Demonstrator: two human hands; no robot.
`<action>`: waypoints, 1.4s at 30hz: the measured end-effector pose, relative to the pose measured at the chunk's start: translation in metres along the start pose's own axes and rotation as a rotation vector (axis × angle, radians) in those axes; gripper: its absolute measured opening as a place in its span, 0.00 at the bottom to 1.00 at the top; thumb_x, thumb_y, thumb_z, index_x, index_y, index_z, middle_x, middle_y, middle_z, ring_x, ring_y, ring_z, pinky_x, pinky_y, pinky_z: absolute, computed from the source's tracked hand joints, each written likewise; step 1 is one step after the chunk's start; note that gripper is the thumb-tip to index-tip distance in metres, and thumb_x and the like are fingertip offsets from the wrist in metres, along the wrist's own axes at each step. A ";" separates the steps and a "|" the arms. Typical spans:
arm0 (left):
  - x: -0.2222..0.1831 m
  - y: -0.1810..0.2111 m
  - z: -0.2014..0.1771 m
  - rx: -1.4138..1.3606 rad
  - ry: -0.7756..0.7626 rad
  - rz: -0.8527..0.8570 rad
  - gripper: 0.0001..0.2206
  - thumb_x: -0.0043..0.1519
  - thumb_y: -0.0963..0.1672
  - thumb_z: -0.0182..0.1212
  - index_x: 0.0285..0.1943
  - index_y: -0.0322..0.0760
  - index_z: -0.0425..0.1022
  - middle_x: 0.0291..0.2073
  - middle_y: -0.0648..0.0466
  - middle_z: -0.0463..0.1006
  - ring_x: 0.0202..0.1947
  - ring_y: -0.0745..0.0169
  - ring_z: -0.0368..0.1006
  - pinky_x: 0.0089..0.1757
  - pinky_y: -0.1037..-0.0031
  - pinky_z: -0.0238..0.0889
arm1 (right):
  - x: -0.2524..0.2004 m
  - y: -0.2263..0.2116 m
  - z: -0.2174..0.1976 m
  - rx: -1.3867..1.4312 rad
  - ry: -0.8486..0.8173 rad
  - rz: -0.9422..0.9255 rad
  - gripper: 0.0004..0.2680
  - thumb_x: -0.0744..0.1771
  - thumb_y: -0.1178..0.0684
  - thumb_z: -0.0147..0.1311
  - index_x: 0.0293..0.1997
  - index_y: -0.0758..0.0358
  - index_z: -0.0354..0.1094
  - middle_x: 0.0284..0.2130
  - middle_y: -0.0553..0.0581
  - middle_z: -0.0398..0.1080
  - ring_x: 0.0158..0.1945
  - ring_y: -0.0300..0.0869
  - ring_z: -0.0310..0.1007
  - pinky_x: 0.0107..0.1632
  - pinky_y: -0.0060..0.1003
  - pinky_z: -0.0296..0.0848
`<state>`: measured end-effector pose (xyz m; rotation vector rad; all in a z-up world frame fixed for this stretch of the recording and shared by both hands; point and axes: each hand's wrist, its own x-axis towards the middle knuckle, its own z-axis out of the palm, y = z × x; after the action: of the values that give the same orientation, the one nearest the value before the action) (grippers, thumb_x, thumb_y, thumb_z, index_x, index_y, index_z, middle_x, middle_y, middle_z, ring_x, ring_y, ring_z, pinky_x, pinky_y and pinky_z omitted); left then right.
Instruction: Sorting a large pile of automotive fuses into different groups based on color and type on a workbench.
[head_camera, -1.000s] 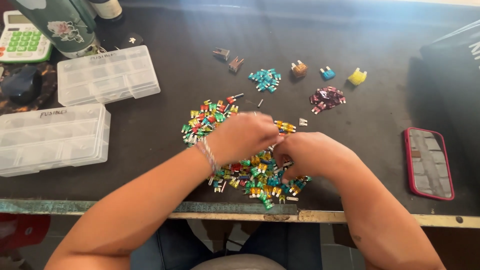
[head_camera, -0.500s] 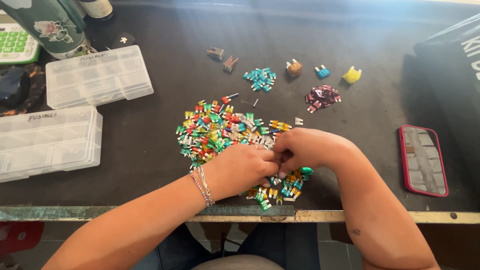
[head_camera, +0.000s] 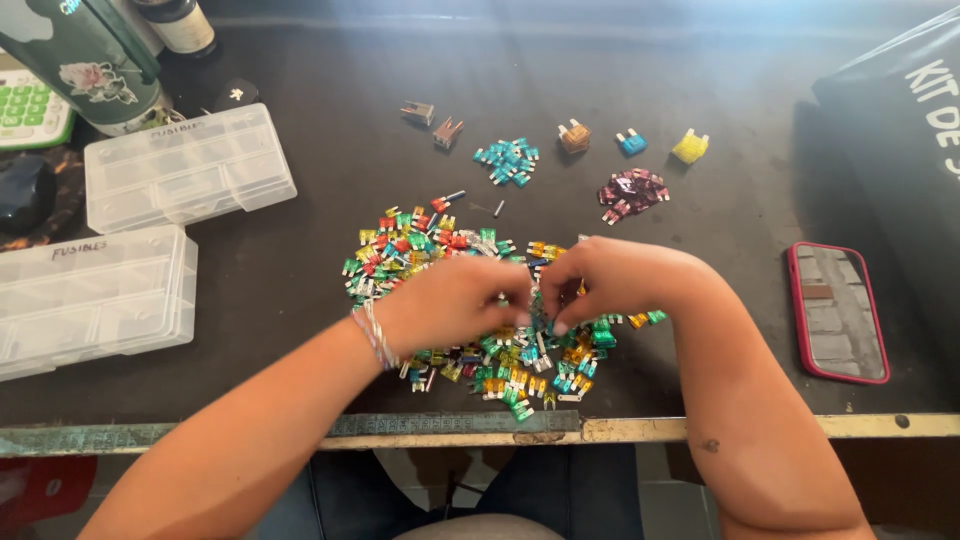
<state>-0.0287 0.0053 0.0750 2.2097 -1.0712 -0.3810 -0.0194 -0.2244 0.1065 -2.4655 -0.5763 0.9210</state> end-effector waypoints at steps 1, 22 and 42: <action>0.008 -0.008 -0.005 0.003 -0.001 0.001 0.04 0.66 0.46 0.60 0.39 0.47 0.77 0.32 0.58 0.80 0.40 0.58 0.78 0.47 0.68 0.70 | 0.002 0.003 0.000 0.001 0.003 -0.001 0.07 0.59 0.49 0.72 0.35 0.52 0.80 0.28 0.51 0.79 0.38 0.41 0.80 0.46 0.37 0.77; 0.078 -0.064 -0.025 0.012 0.491 -0.152 0.12 0.63 0.49 0.59 0.51 0.44 0.77 0.38 0.45 0.83 0.48 0.40 0.78 0.49 0.52 0.71 | 0.037 0.059 -0.004 0.249 0.520 -0.062 0.10 0.62 0.54 0.67 0.45 0.51 0.76 0.32 0.49 0.80 0.36 0.39 0.79 0.45 0.37 0.74; 0.136 -0.175 -0.013 0.309 0.495 -0.260 0.08 0.61 0.51 0.63 0.46 0.52 0.77 0.33 0.61 0.77 0.45 0.59 0.78 0.48 0.66 0.72 | 0.052 0.068 0.006 -0.145 0.702 -0.041 0.09 0.64 0.53 0.60 0.48 0.50 0.74 0.36 0.50 0.80 0.39 0.47 0.80 0.44 0.45 0.76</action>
<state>0.1668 -0.0144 -0.0283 2.5360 -0.6049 0.2382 0.0273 -0.2512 0.0399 -2.6552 -0.4432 -0.0376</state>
